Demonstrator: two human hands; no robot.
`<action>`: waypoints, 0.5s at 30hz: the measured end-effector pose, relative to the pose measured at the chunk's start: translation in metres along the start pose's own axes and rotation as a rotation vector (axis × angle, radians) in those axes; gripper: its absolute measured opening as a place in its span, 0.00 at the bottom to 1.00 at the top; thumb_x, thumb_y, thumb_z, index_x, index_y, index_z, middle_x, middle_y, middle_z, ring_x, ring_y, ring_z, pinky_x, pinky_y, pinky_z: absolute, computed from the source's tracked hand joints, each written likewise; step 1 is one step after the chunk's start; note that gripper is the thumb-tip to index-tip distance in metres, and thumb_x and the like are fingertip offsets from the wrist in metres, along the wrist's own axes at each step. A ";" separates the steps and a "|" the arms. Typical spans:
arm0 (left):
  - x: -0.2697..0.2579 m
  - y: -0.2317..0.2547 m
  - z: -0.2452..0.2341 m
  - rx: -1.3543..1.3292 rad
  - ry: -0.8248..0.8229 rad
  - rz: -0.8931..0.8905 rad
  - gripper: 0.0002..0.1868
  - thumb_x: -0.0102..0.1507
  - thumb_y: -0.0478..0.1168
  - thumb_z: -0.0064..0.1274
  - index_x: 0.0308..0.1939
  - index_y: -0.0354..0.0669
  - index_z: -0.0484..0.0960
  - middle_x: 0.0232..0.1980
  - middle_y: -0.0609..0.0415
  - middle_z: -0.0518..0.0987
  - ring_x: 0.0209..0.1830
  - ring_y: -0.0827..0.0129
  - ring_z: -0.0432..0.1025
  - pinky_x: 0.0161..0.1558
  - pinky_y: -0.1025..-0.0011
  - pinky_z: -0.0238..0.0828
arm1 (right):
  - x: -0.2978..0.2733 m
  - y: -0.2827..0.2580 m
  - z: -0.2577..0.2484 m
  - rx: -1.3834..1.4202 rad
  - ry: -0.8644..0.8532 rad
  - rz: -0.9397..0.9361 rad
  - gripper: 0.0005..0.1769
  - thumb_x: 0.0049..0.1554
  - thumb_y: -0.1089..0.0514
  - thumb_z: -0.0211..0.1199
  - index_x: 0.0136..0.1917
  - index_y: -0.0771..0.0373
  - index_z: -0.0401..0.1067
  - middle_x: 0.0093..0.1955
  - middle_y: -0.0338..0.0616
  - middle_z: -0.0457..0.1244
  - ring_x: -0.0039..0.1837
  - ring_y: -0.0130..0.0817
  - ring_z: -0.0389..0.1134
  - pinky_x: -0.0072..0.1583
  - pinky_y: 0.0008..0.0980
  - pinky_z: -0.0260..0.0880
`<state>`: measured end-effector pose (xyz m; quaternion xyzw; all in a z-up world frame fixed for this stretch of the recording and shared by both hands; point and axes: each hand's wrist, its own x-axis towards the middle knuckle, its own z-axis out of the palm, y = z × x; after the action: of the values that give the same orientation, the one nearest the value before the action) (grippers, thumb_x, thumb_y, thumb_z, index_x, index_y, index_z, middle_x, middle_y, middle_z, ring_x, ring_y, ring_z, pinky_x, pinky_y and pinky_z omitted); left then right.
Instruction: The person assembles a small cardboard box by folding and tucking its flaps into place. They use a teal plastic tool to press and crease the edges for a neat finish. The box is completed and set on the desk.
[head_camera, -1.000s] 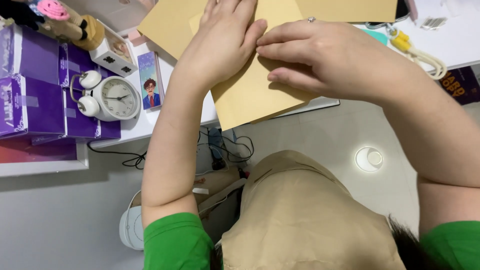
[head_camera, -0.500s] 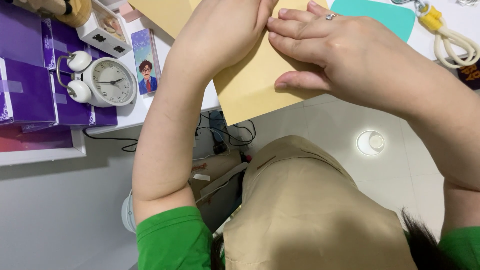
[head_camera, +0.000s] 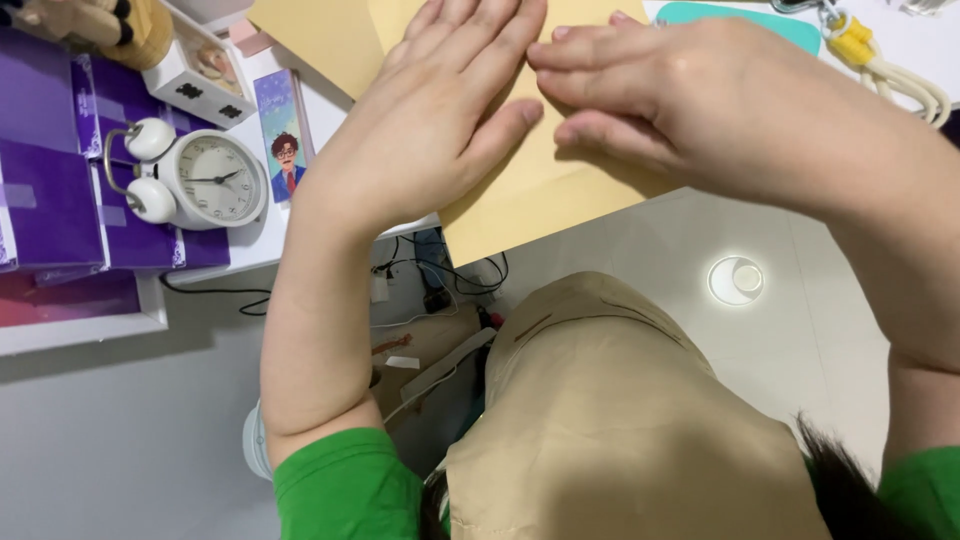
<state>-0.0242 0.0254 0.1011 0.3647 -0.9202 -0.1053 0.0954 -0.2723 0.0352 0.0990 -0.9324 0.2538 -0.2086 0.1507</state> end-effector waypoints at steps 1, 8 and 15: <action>0.000 0.001 -0.003 0.013 -0.043 -0.018 0.31 0.78 0.49 0.35 0.79 0.34 0.53 0.82 0.38 0.53 0.83 0.48 0.43 0.80 0.53 0.34 | 0.001 0.000 -0.002 -0.030 0.028 -0.002 0.25 0.68 0.54 0.57 0.70 0.75 0.71 0.76 0.56 0.63 0.74 0.51 0.63 0.68 0.47 0.62; 0.001 0.005 -0.012 0.029 -0.128 -0.011 0.46 0.71 0.65 0.42 0.79 0.32 0.50 0.82 0.35 0.51 0.83 0.45 0.42 0.78 0.51 0.34 | -0.003 0.016 -0.002 -0.019 -0.053 0.004 0.35 0.62 0.46 0.61 0.73 0.74 0.67 0.77 0.62 0.60 0.80 0.52 0.57 0.72 0.46 0.59; 0.002 0.002 -0.009 0.061 -0.149 0.019 0.58 0.68 0.75 0.48 0.80 0.31 0.47 0.83 0.35 0.47 0.84 0.47 0.38 0.80 0.52 0.30 | -0.005 0.025 -0.003 -0.015 -0.093 -0.009 0.43 0.55 0.42 0.66 0.75 0.71 0.66 0.78 0.56 0.59 0.80 0.51 0.56 0.74 0.45 0.57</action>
<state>-0.0243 0.0244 0.1108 0.3500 -0.9309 -0.1034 0.0164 -0.2875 0.0166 0.0908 -0.9434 0.2438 -0.1639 0.1542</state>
